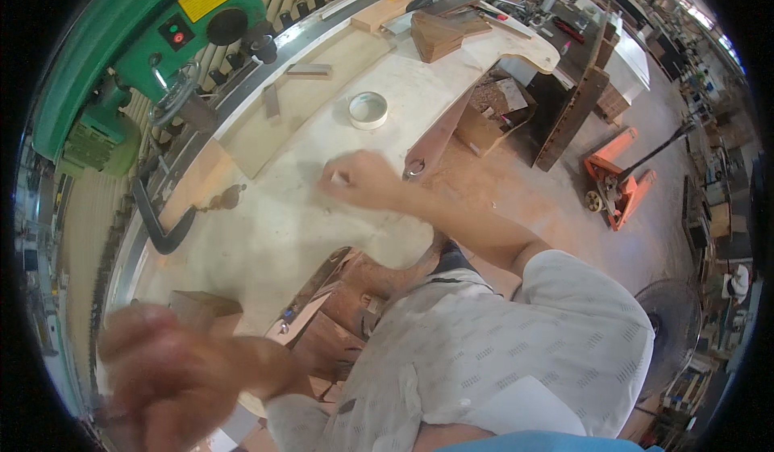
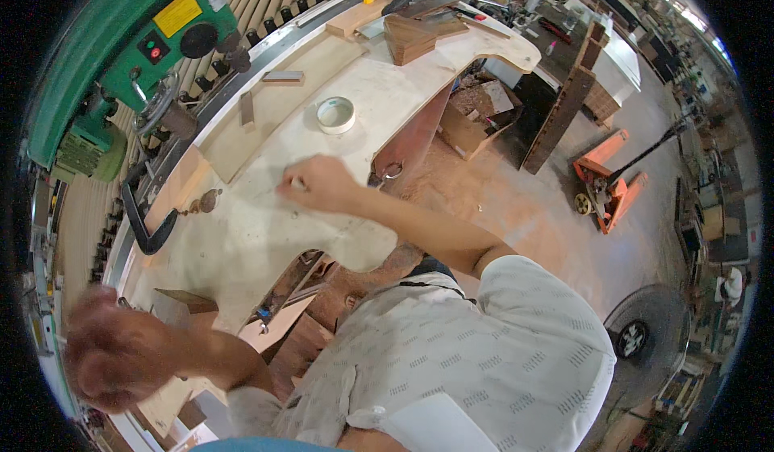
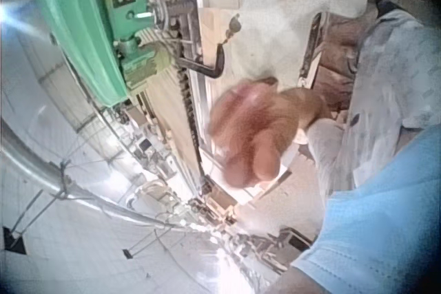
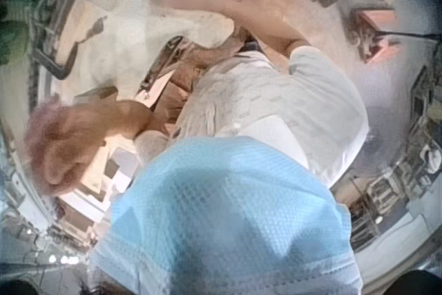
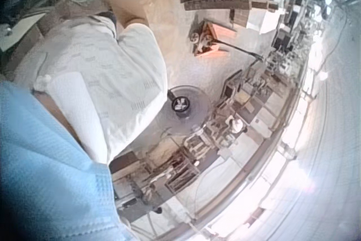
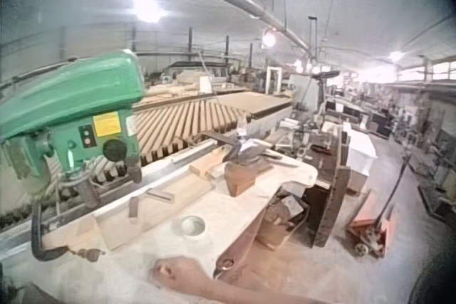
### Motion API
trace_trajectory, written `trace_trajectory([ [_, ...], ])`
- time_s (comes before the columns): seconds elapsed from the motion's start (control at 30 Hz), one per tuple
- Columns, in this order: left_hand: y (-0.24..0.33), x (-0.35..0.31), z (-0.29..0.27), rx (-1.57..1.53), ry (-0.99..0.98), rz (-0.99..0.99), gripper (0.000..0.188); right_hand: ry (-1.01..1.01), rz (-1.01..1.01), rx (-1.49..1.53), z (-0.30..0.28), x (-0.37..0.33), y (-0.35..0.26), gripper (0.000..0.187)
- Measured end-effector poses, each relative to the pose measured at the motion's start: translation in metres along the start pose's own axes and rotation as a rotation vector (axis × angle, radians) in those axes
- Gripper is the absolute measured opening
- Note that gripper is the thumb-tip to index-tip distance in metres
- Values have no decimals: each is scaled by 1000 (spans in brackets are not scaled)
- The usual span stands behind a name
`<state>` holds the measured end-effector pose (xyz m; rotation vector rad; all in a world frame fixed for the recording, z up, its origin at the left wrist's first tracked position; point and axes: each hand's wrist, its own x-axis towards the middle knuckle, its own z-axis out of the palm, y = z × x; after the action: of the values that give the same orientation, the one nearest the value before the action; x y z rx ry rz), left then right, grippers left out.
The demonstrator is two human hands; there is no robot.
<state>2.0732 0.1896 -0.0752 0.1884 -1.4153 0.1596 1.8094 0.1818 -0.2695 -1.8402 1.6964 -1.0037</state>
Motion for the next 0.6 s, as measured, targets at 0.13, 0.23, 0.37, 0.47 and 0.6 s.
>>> trace_trajectory([
  [0.13, 11, 23, 106, -41, -188, 86, 32, 365, -214, -416, -33, 12, 99, 27],
  [0.23, 12, 16, 180, 18, -325, 87, 30, 140, -135, -432, -42, 29, 160, 27],
  [0.37, 5, -6, 251, 122, -463, 24, 28, 275, -407, -204, -86, 10, 176, 23],
  [0.47, 0, -15, 281, 203, -542, -29, 27, 125, -345, 133, -121, 13, 192, 14],
  [0.6, 8, -15, 321, 225, -616, -24, 27, 203, -401, 226, -185, 7, 206, 22],
])
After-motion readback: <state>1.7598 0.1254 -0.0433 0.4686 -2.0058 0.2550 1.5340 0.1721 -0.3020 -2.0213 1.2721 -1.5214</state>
